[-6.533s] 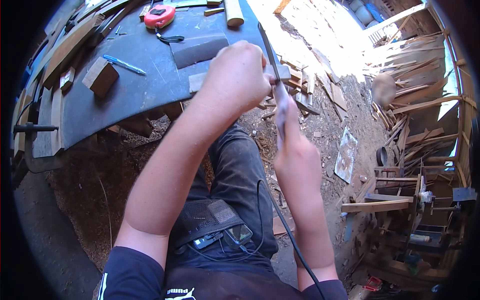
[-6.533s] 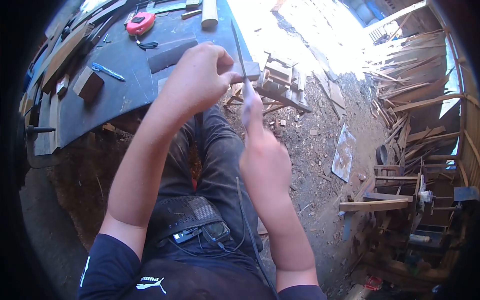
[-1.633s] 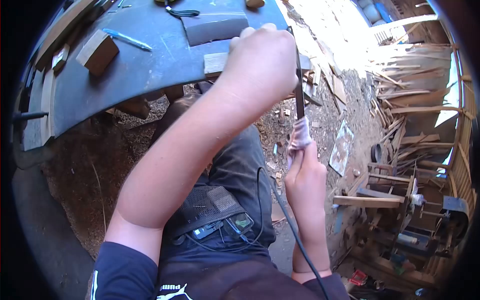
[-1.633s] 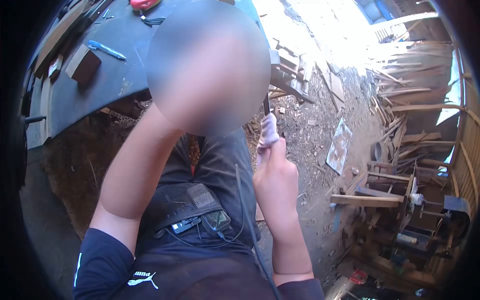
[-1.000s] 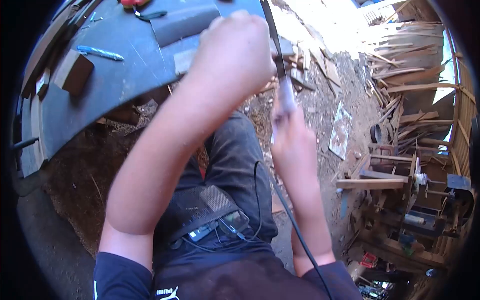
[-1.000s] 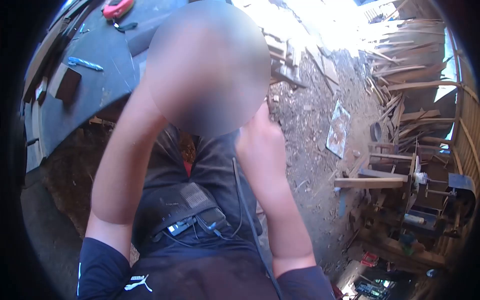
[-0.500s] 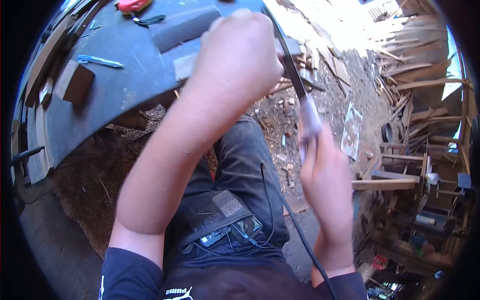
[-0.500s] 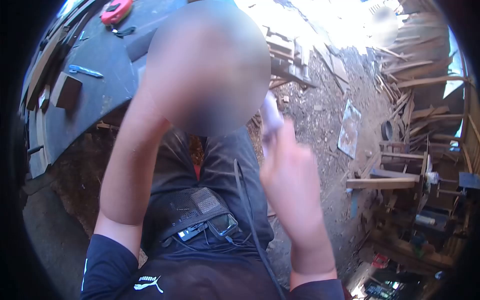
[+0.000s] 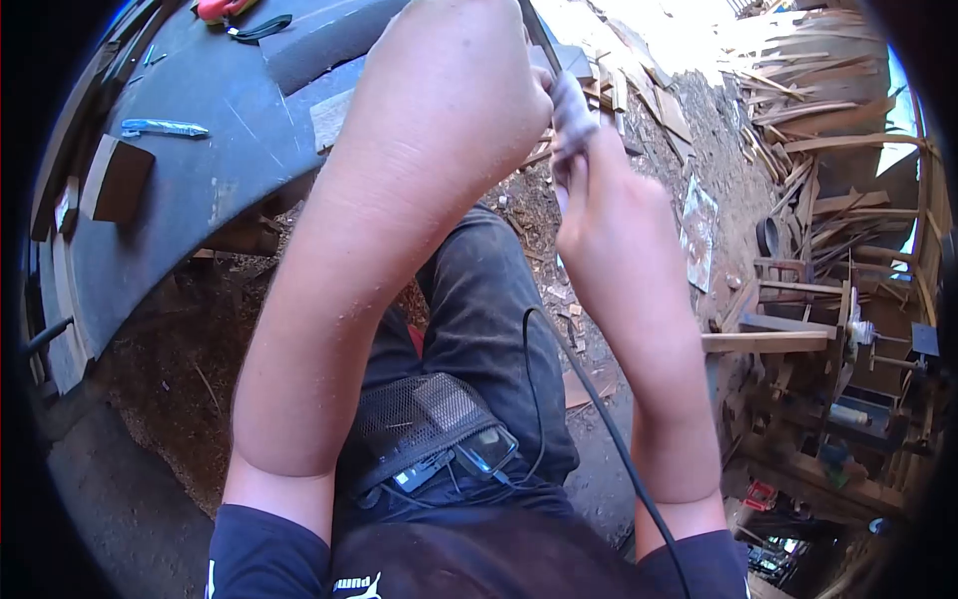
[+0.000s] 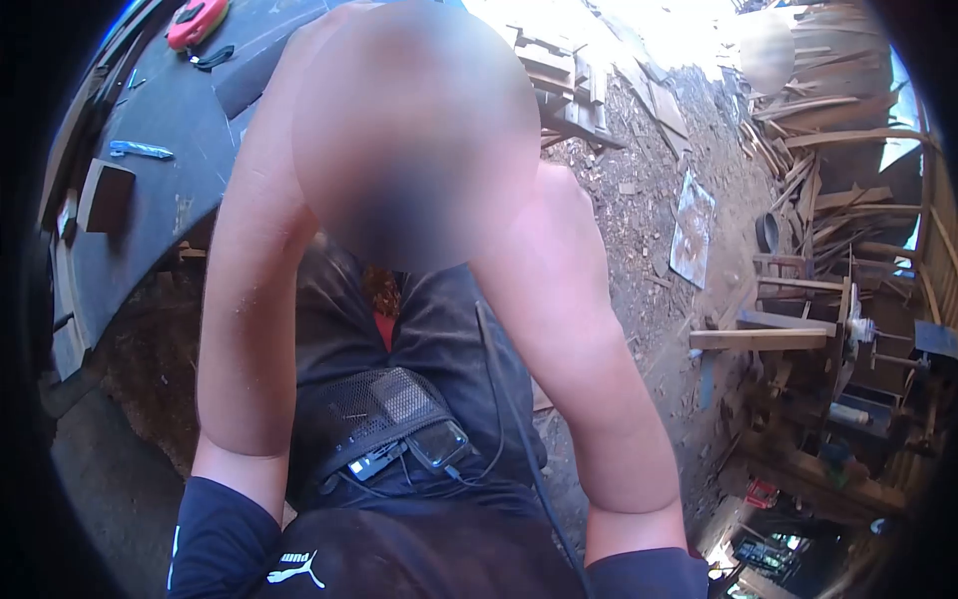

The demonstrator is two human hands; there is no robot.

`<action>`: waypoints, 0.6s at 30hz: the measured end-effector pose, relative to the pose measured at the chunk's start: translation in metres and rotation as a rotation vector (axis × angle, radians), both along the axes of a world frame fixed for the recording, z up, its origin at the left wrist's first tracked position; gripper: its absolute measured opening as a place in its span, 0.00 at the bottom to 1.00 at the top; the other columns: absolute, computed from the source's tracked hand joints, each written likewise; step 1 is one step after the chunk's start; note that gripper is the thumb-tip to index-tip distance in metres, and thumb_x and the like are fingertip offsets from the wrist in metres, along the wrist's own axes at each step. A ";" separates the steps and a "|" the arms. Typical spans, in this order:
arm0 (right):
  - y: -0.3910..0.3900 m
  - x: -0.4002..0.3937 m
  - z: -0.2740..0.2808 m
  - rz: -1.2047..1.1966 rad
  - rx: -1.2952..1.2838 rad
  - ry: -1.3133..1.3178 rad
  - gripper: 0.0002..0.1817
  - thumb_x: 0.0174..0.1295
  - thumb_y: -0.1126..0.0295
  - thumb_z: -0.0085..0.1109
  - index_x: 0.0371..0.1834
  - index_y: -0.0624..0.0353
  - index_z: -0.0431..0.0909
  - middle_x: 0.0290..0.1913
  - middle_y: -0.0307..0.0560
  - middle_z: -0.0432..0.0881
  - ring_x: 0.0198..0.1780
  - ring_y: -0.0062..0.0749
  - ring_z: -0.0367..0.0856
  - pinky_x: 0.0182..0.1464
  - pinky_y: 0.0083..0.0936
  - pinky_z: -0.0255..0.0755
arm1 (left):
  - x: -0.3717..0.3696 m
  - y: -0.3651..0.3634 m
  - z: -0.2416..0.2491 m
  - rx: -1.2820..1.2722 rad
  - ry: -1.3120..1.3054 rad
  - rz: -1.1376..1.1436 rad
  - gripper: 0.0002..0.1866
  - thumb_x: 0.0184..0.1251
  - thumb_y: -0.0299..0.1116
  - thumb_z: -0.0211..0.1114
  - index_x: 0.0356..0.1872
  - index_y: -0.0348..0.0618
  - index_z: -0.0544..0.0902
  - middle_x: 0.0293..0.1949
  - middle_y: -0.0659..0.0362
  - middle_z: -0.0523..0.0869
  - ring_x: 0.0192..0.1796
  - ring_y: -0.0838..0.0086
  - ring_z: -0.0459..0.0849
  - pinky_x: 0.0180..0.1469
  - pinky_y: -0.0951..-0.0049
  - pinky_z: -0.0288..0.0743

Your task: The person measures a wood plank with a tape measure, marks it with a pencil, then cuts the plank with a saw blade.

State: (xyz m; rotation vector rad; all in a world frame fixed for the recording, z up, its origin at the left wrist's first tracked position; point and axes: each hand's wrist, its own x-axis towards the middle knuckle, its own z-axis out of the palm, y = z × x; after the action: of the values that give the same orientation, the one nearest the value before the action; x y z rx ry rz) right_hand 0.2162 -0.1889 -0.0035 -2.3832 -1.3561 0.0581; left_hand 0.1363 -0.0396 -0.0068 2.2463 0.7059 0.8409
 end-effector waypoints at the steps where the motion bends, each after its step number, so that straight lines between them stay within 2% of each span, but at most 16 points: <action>1: -0.016 -0.006 0.001 -0.072 -0.082 0.026 0.07 0.76 0.72 0.51 0.49 0.64 0.74 0.30 0.68 0.83 0.34 0.69 0.84 0.34 0.56 0.74 | 0.000 -0.002 -0.002 0.024 0.008 0.008 0.11 0.60 0.29 0.75 0.36 0.29 0.88 0.34 0.41 0.90 0.39 0.47 0.90 0.47 0.57 0.82; 4: -0.063 -0.029 0.017 -0.141 -0.155 0.111 0.06 0.75 0.76 0.49 0.49 0.64 0.75 0.30 0.66 0.84 0.34 0.67 0.86 0.35 0.54 0.77 | 0.000 0.003 0.002 0.155 -0.001 0.061 0.11 0.60 0.29 0.75 0.38 0.30 0.88 0.37 0.41 0.89 0.44 0.48 0.89 0.52 0.57 0.81; 5: -0.058 -0.027 0.015 -0.109 -0.032 0.137 0.07 0.75 0.78 0.48 0.50 0.63 0.75 0.29 0.64 0.84 0.35 0.65 0.87 0.35 0.53 0.77 | 0.000 0.004 0.002 0.154 0.006 0.071 0.11 0.60 0.29 0.75 0.39 0.30 0.88 0.38 0.40 0.89 0.45 0.48 0.89 0.53 0.58 0.81; 8: -0.005 0.007 0.009 0.005 -0.043 0.058 0.07 0.75 0.79 0.48 0.49 0.63 0.76 0.29 0.64 0.84 0.34 0.65 0.87 0.34 0.51 0.77 | -0.002 -0.003 0.002 0.086 0.034 0.026 0.11 0.62 0.30 0.74 0.40 0.30 0.88 0.37 0.42 0.90 0.45 0.51 0.90 0.53 0.60 0.82; 10: -0.015 0.000 0.002 -0.068 -0.061 0.077 0.07 0.75 0.78 0.49 0.49 0.63 0.76 0.29 0.66 0.84 0.34 0.65 0.87 0.35 0.52 0.77 | 0.000 -0.001 0.005 0.011 0.019 -0.013 0.11 0.63 0.30 0.74 0.40 0.30 0.88 0.37 0.43 0.90 0.45 0.53 0.91 0.52 0.61 0.82; 11: -0.020 -0.006 0.002 -0.106 -0.071 0.082 0.06 0.75 0.77 0.50 0.49 0.63 0.76 0.29 0.66 0.84 0.35 0.65 0.87 0.35 0.52 0.77 | 0.001 -0.001 0.007 0.033 0.046 -0.010 0.11 0.64 0.29 0.73 0.41 0.30 0.88 0.38 0.44 0.90 0.45 0.57 0.92 0.51 0.63 0.82; 13: -0.062 -0.029 0.006 -0.146 -0.061 0.176 0.06 0.74 0.76 0.51 0.49 0.63 0.76 0.30 0.67 0.84 0.35 0.65 0.87 0.35 0.53 0.77 | 0.001 -0.001 0.005 0.096 0.054 -0.012 0.12 0.64 0.29 0.74 0.41 0.29 0.88 0.39 0.44 0.90 0.45 0.57 0.92 0.51 0.64 0.82; 15: -0.071 -0.030 0.013 -0.170 -0.119 0.223 0.07 0.74 0.75 0.53 0.50 0.63 0.76 0.31 0.68 0.85 0.37 0.67 0.86 0.36 0.55 0.78 | -0.004 0.000 0.010 0.121 0.083 0.025 0.12 0.64 0.28 0.74 0.42 0.27 0.88 0.41 0.44 0.90 0.45 0.57 0.92 0.52 0.64 0.82; 18: -0.007 0.000 0.012 -0.114 -0.100 0.161 0.10 0.73 0.76 0.52 0.54 0.64 0.76 0.32 0.68 0.85 0.38 0.67 0.87 0.37 0.56 0.78 | 0.000 0.000 0.006 0.027 -0.005 0.024 0.09 0.60 0.28 0.75 0.35 0.30 0.88 0.38 0.41 0.87 0.44 0.47 0.88 0.53 0.55 0.81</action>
State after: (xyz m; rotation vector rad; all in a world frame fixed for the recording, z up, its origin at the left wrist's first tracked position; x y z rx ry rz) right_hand 0.2157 -0.1960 0.0080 -2.4739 -1.1663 0.2865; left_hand 0.1362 -0.0394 -0.0003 2.2633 0.7248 0.8722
